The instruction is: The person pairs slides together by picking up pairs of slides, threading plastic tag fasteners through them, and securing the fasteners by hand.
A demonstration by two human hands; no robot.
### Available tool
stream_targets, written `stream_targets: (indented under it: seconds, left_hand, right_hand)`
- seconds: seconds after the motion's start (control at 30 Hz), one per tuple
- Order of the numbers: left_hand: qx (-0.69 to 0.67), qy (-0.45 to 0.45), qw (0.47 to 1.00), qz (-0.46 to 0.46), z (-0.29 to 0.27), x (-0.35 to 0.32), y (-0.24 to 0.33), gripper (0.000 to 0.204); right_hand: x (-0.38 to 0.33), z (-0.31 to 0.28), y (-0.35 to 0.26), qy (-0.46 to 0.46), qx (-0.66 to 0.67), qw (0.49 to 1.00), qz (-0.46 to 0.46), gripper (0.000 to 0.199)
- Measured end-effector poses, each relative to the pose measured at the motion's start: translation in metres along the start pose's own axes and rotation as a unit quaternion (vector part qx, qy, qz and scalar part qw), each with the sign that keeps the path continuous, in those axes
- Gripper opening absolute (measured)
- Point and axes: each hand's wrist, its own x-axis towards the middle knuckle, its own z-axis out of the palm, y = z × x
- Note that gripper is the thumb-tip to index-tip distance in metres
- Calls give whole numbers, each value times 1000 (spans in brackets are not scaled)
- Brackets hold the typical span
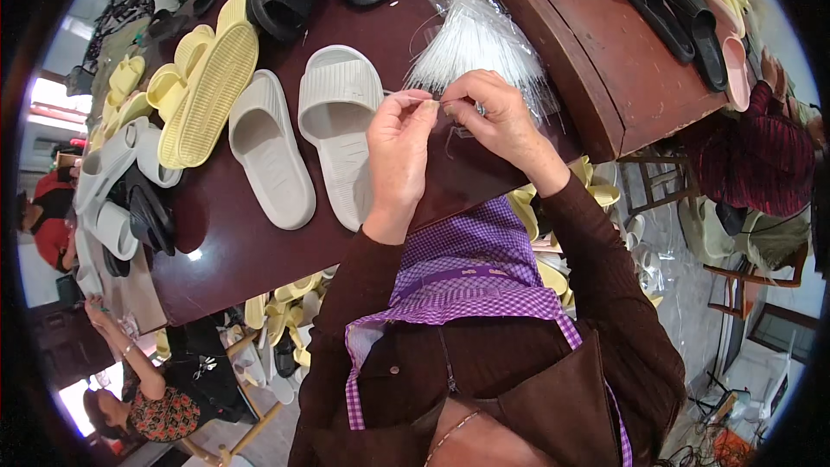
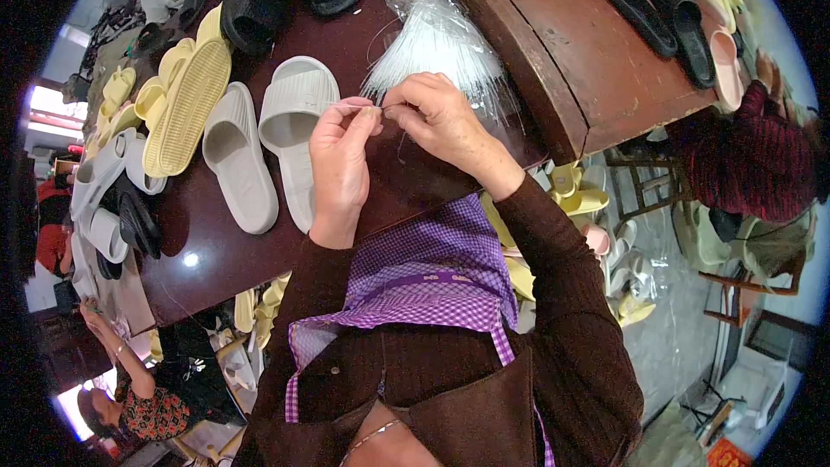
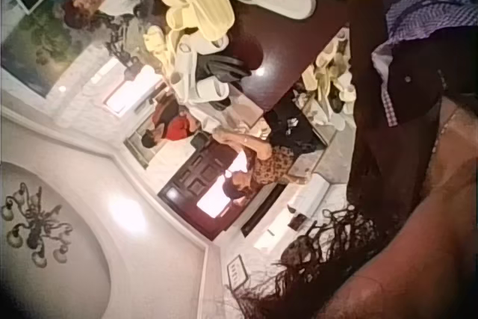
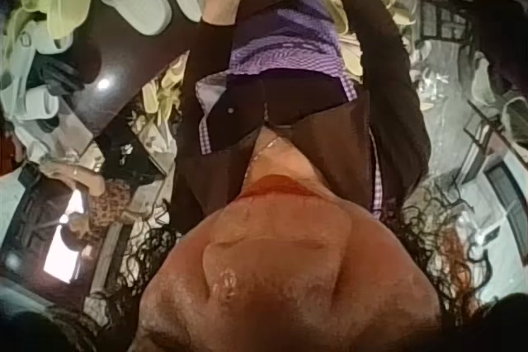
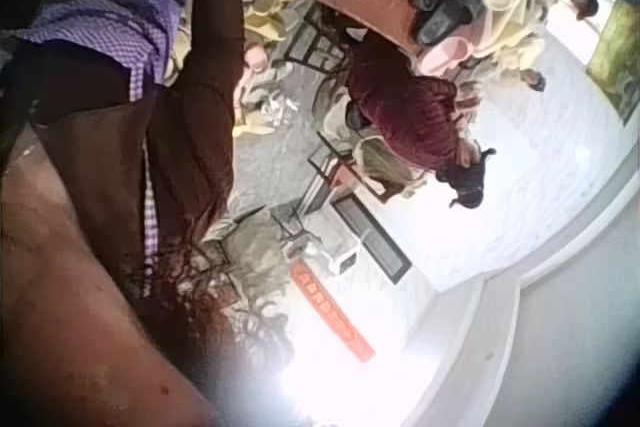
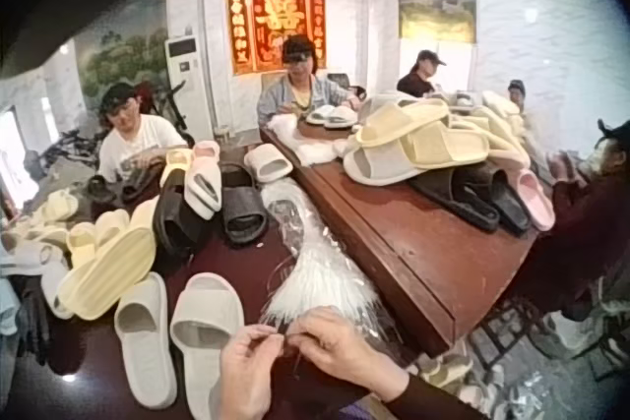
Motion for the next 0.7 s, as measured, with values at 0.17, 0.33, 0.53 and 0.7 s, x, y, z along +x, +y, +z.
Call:
stream_targets:
  seconds: [0.17, 0.33, 0.53, 0.7]
  left_hand:
    - [3, -20, 1000, 4, 0, 1, -7, 8]
    - [36, -6, 999, -17, -10, -3, -2, 9]
    - [-71, 1, 997, -41, -27, -16, 28, 8]
    - [-140, -22, 990, -12, -71, -30, 51, 8]
  right_hand:
    - [-3, 2, 4, 11, 12, 1000, -3, 8]
    - [-3, -10, 15, 32, -43, 999, -1, 5]
    - [-12, -29, 44, 14, -203, 979, 12, 3]
    - [-19, -31, 64, 43, -229, 972, 39, 4]
